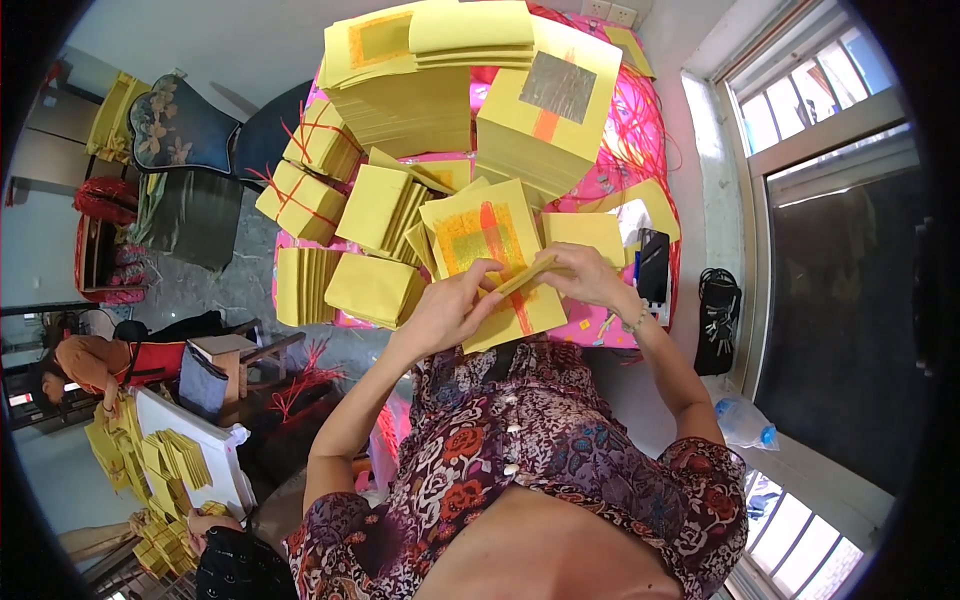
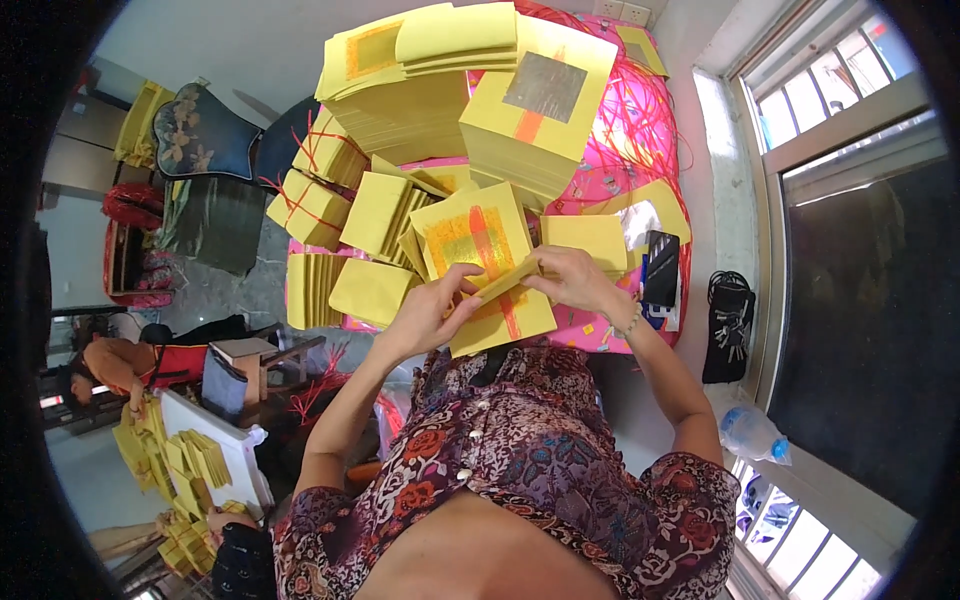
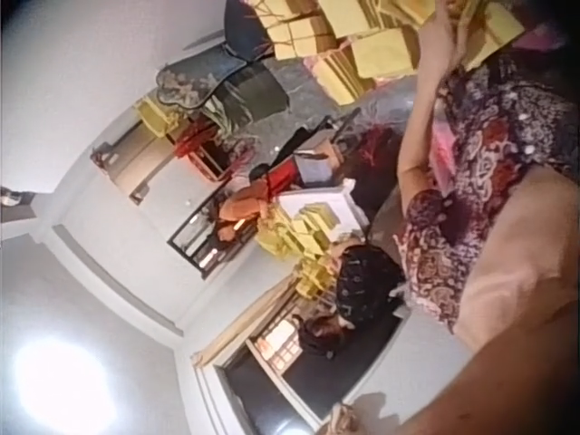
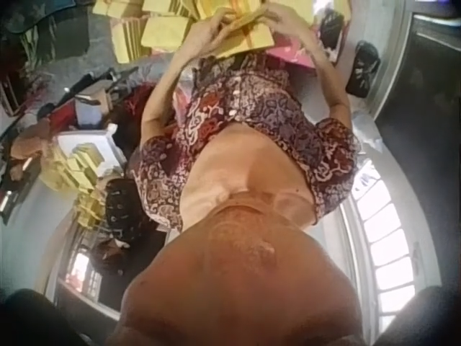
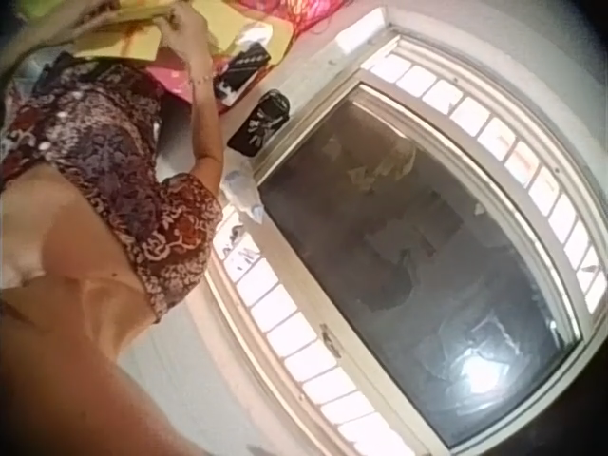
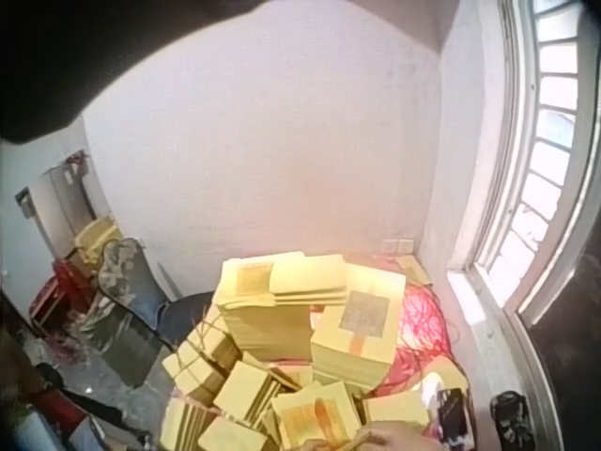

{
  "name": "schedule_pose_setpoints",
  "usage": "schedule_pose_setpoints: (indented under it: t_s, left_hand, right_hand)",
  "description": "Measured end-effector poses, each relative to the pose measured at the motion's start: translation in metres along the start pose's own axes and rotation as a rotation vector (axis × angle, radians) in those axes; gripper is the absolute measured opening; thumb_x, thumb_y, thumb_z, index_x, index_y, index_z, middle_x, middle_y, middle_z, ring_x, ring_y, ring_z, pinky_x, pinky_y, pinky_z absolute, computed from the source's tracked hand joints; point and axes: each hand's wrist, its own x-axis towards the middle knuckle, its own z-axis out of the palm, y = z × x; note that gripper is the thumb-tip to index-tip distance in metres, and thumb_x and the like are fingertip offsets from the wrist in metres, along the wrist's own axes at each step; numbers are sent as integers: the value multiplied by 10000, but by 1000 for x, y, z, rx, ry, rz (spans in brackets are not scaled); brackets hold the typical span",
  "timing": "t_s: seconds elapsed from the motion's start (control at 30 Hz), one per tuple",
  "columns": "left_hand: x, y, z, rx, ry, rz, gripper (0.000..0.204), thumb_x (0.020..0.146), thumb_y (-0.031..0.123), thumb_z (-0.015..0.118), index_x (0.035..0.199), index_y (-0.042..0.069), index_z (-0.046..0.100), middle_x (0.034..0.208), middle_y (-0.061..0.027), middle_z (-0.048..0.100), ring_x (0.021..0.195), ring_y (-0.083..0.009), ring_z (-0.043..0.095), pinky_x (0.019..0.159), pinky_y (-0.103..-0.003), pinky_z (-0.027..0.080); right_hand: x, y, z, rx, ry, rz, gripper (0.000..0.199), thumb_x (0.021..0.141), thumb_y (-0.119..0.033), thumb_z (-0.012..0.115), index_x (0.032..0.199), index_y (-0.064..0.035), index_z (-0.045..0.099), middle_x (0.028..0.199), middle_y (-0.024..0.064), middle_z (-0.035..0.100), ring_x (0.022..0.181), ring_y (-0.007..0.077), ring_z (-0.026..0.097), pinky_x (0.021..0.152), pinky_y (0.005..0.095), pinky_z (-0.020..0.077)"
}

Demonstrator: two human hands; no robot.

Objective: Bundling and tying stacks of yellow joss paper using red ribbons.

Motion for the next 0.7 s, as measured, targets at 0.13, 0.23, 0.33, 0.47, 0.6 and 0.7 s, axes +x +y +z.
schedule_pose_setpoints:
  t_s: [0.13, 0.23, 0.33, 0.47, 0.6, 0.7]
  left_hand:
    - [-1, 3, -17, -121, 87, -124, 589, 860, 223, 710, 1361, 80, 434, 1069, -190, 655, 929, -360, 661, 808, -440, 524]
    - [2, -6, -8, 173, 629, 124, 655, 785, 178, 763, 1366, 91, 471, 1239, -198, 576, 1125, -383, 566, 925, -454, 473]
    - [-3, -11, 9, 296, 684, 162, 561, 730, 101, 769, 1259, 85, 580, 1289, -183, 531, 1199, -376, 509, 983, -460, 423]
    - [-11, -17, 32, 450, 554, 229, 572, 717, 77, 779, 1260, 71, 599, 1344, -183, 492, 1288, -366, 435, 1042, -474, 358]
    - [-1, -24, 40, 201, 812, 109, 729, 753, 101, 787, 1405, 31, 468, 1411, -179, 444, 1368, -380, 335, 1104, -474, 285]
    - [13, -22, 34, -36, 954, -23, 719, 784, 133, 785, 1408, 27, 445, 1347, -202, 522, 1330, -373, 386, 1100, -468, 299]
  right_hand:
    - [14, 7, 0, 118, 63, 123, 250, 896, -235, 698, 1056, -43, 678, 839, 124, 668, 744, 269, 656, 675, 357, 511]
    - [28, 7, -4, 94, 31, 238, 270, 933, -235, 670, 1102, -25, 667, 826, 110, 659, 707, 193, 621, 659, 326, 500]
    - [34, 21, 3, 113, 31, 312, 290, 948, -259, 655, 1121, -27, 659, 777, 108, 624, 667, 167, 578, 633, 328, 475]
    - [38, 37, 13, 224, 104, 319, 315, 958, -308, 638, 1138, -50, 647, 726, 116, 602, 635, 181, 556, 610, 345, 459]
    - [38, 38, 17, 332, 173, 254, 334, 969, -310, 628, 1157, -34, 634, 782, 115, 637, 657, 164, 564, 626, 334, 467]
    - [35, 33, 14, 364, 186, 273, 335, 977, -276, 626, 1164, 3, 622, 866, 110, 670, 726, 134, 591, 674, 322, 490]
